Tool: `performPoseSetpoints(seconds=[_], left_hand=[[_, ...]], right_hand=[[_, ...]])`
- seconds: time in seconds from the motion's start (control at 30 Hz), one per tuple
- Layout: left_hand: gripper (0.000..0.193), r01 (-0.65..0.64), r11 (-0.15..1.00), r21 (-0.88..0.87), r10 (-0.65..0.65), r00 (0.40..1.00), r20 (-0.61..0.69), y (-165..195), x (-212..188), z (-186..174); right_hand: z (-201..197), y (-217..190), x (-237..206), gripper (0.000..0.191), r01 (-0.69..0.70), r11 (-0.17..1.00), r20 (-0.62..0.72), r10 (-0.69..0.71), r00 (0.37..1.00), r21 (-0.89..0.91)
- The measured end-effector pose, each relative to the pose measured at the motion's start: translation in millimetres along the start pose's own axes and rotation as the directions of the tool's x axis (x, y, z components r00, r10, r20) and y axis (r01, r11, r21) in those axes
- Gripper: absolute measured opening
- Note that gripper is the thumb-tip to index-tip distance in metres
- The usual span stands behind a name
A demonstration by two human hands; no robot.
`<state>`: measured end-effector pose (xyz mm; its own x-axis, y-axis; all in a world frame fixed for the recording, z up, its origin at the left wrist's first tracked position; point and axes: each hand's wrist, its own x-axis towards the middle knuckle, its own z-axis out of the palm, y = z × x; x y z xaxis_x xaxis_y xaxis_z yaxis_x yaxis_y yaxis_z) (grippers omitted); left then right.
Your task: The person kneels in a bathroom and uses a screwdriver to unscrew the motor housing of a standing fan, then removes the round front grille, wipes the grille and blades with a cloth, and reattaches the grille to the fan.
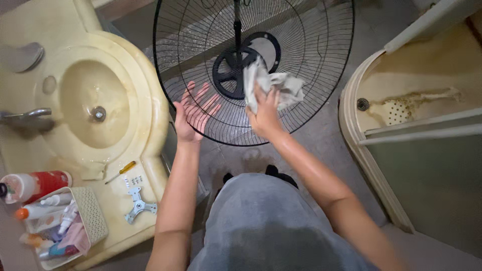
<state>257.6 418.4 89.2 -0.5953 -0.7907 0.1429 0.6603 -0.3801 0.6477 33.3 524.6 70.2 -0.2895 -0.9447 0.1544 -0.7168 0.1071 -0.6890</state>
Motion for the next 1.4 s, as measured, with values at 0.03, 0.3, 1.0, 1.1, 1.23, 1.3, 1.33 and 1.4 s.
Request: performPoseSetpoints(seconds=[0.03, 0.3, 1.0, 1.1, 1.23, 1.3, 1.33, 1.4], left_hand=[[0.079, -0.005, 1.0, -0.003, 0.005, 1.0, -0.004, -1.6, 0.4, 0.1], [0.075, -0.017, 1.0, -0.026, 0.018, 0.999, 0.03, -10.6, 0.9, -1.0], [0.059, 0.22, 0.975, -0.025, -0.22, 0.953, -0.206, -52.1, 1.4, -52.5], [0.057, 0.055, 0.998, 0.04, -0.053, 0.997, -0.06, -37.2, 3.0, -42.3], [0.062, 0.202, 0.979, 0.006, -0.201, 0.978, -0.054, -9.1, 0.5, -8.2], [0.068, 0.17, 0.982, -0.085, -0.17, 0.985, 0.005, -12.7, 3.6, 8.0], [0.072, 0.155, 0.979, -0.132, -0.152, 0.988, 0.033, -16.8, 4.9, 12.9], [0.077, 0.154, 0.977, -0.15, -0.159, 0.987, -0.026, -28.1, 4.9, 16.0]], right_hand=[[5.2, -3.7, -4.6, 0.076, 0.021, 0.998, 0.047, -0.018, 0.999, -0.056], [14.9, -9.1, -14.9, 0.027, 0.206, 0.806, 0.181, -0.359, 0.916, 0.555], [24.9, -49.8, 28.4, 0.051, 0.286, 0.746, 0.213, -0.495, 0.842, 0.601], [19.4, -16.3, 34.3, 0.043, -0.312, 0.592, 0.451, -0.098, 0.887, 0.743], [-9.1, -8.4, 52.0, 0.039, 0.053, 0.583, -0.008, -0.08, 0.997, 0.811], [-25.9, -25.8, 61.6, 0.038, 0.202, 0.554, -0.111, -0.193, 0.975, 0.808], [-34.1, -37.4, 71.5, 0.039, 0.312, 0.682, -0.13, -0.305, 0.943, 0.661], [-42.1, -62.3, 88.4, 0.057, 0.383, 0.827, -0.027, -0.43, 0.902, -0.412]])
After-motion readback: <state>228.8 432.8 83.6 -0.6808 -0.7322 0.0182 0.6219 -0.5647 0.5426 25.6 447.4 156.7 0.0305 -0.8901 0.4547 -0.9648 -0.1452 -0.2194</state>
